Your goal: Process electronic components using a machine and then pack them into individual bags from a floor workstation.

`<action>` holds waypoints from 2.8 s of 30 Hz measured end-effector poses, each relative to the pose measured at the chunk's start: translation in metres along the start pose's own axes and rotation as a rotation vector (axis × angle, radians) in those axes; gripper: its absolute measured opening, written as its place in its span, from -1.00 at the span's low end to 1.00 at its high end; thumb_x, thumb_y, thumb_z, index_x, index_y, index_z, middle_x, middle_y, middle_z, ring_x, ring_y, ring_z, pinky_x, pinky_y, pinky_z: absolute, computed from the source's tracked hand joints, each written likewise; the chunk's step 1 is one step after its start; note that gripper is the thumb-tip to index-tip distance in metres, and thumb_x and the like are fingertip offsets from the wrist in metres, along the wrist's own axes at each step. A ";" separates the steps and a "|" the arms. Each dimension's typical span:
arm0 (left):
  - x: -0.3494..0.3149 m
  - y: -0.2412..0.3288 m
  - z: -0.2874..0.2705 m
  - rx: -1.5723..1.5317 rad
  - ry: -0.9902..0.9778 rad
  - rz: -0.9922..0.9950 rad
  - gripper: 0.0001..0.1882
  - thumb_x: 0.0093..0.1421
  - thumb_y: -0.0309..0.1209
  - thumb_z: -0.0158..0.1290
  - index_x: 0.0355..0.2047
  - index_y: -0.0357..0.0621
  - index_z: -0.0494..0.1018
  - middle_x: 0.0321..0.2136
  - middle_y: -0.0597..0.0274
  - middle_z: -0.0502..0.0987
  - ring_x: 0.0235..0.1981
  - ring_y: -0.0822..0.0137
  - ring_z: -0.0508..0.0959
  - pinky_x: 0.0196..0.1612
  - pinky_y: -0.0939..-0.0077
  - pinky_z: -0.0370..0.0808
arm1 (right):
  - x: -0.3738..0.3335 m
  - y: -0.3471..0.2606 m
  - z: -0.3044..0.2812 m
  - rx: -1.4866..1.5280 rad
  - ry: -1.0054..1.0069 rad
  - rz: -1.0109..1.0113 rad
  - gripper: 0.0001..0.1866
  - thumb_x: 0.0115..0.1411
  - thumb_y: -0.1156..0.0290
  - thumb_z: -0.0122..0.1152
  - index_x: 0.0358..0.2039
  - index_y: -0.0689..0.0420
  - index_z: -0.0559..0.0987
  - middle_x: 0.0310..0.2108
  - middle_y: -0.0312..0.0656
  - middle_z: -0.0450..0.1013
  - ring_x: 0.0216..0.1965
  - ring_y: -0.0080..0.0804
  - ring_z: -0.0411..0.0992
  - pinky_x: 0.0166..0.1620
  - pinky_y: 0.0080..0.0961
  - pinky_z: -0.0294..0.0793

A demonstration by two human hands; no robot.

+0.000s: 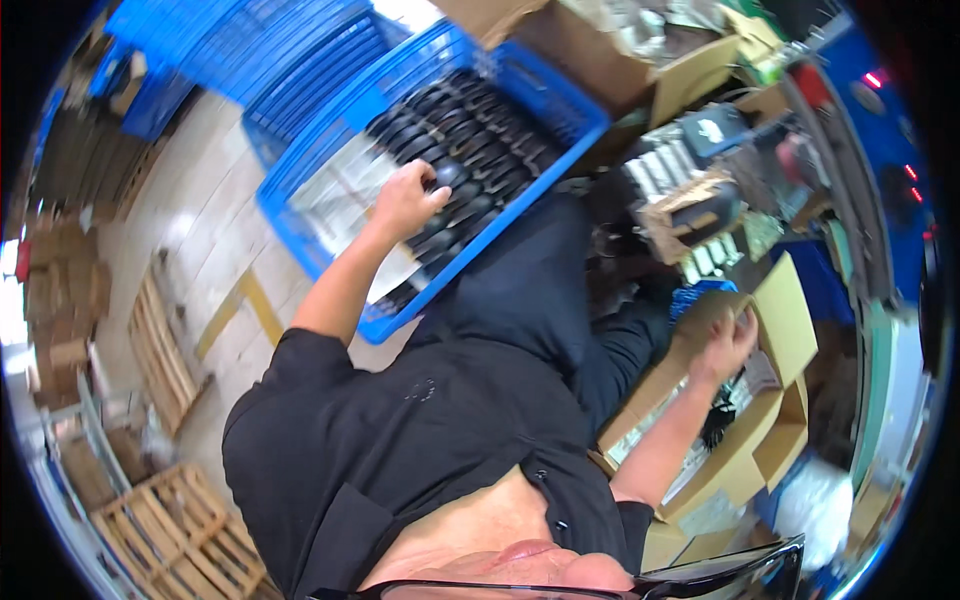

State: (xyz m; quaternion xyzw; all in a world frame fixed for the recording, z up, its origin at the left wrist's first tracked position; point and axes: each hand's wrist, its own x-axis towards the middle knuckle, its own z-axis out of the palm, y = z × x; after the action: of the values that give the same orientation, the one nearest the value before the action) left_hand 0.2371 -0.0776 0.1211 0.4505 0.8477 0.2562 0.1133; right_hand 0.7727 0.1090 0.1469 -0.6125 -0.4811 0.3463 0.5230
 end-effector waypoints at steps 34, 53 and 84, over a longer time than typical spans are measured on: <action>-0.052 0.065 0.044 -0.248 0.098 0.413 -0.87 0.15 -0.38 0.27 -0.37 -0.13 0.56 -0.32 0.09 0.61 -0.16 0.00 0.61 -0.05 0.15 0.57 | -0.029 0.098 -0.165 -0.374 0.185 0.096 -0.50 0.28 0.35 0.44 0.12 0.43 0.59 -0.21 -0.14 0.59 -0.24 -0.43 0.50 -0.13 -0.44 0.51; -0.063 0.213 0.042 -0.618 -0.346 0.663 -0.86 0.22 -0.49 0.27 -0.23 -0.24 0.59 -0.28 0.12 0.62 -0.27 0.23 0.68 -0.15 0.39 0.61 | -0.113 -0.017 -0.021 0.689 -0.256 0.310 -0.66 0.29 0.71 0.28 0.07 0.28 0.57 -0.10 -0.15 0.61 -0.17 -0.38 0.60 -0.04 -0.40 0.67; 0.012 0.336 0.034 -0.266 0.317 0.840 -0.58 0.06 -0.19 0.35 -0.23 -0.24 0.51 -0.32 -0.03 0.58 -0.25 -0.06 0.64 -0.16 0.09 0.60 | -0.093 -0.080 0.004 0.573 -0.266 0.258 -0.60 0.35 0.49 0.34 0.15 0.24 0.49 -0.25 -0.40 0.47 -0.34 -0.67 0.44 -0.36 -0.66 0.52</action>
State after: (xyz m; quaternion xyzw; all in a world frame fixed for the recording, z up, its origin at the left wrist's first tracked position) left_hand 0.4817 0.0989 0.2731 0.6917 0.5584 0.4519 -0.0745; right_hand 0.7233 0.0208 0.2169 -0.4460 -0.3468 0.6077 0.5582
